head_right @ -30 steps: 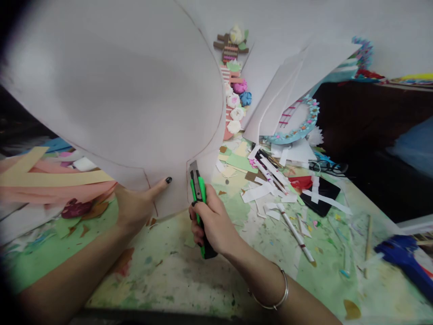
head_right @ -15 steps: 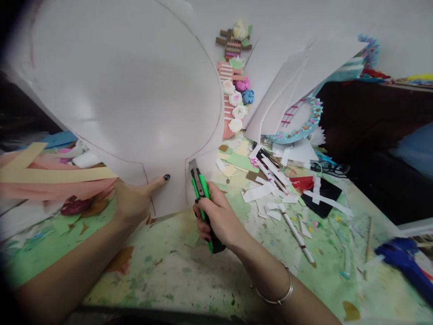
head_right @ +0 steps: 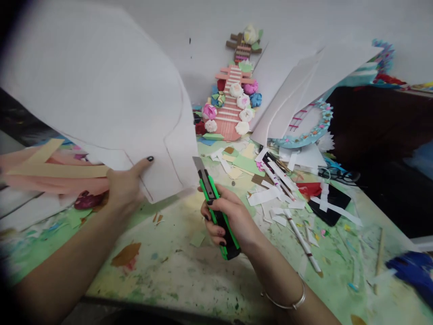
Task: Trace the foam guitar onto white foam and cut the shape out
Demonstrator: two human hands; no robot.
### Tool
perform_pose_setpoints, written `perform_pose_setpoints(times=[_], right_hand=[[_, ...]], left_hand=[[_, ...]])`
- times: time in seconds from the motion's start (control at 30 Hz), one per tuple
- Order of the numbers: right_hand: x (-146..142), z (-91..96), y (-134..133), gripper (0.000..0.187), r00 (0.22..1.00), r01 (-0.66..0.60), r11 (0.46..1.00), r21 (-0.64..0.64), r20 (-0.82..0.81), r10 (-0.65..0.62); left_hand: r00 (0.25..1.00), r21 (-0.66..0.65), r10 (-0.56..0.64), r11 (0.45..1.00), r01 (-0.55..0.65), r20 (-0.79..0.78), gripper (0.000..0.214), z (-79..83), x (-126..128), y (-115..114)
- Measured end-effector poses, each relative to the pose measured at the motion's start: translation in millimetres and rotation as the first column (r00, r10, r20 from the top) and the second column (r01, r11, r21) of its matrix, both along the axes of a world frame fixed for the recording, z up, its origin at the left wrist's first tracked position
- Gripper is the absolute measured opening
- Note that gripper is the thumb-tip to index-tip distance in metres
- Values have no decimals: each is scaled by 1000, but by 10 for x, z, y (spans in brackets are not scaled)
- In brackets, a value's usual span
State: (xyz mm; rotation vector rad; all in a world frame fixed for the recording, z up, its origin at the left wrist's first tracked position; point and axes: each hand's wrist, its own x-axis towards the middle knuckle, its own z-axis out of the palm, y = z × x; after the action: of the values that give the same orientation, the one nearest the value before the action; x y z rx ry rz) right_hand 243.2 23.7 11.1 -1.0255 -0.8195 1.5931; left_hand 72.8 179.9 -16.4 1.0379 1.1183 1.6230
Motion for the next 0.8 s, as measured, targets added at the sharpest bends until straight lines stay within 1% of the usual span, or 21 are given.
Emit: perform_pose_setpoints(times=[0.07,0.1,0.17,0.23,0.3,0.37,0.43,0.5,0.67,0.73,0.8], right_hand=[[-31,-65,6,25,981,58,993,101,177,-75],[-51,-108,11,22,951,73,985,154,286,-115],[-90,-199,24,17,855,56,965,255,488,-179],[-119,-271,35,19,743,1,936,352,626,-236],[-133,-312,41,23,642,-77,898,432,711,-287],[-139,-328,44,23,561,-133,875,466,763,-321],[-144,-335,49,16,504,-127,869,477,786,-358],[-151,-347,58,9,474,-105,868,485,792,-385],[-176,-407,78,14,436,-127,867,482,812,-387],[-183,-435,76,15,436,-142,870,472,819,-373],[-189,-459,70,17,457,-156,865,477,811,-366]], left_hand=[[975,-96,-66,992,88,213,30,23,-34,79],[944,-154,-83,978,138,319,27,38,-43,97],[868,-258,-112,930,263,484,22,68,-48,93],[828,-308,-128,889,340,546,17,97,-39,55],[803,-319,-144,866,385,579,16,123,-24,6],[780,-318,-154,852,416,607,18,141,-11,-37],[765,-314,-154,848,427,626,19,149,-3,-62],[753,-308,-155,846,436,639,19,148,-1,-72],[735,-307,-153,838,450,660,18,148,-12,-81],[727,-300,-159,836,459,668,20,152,-15,-88],[713,-291,-166,833,471,681,23,157,-15,-96]])
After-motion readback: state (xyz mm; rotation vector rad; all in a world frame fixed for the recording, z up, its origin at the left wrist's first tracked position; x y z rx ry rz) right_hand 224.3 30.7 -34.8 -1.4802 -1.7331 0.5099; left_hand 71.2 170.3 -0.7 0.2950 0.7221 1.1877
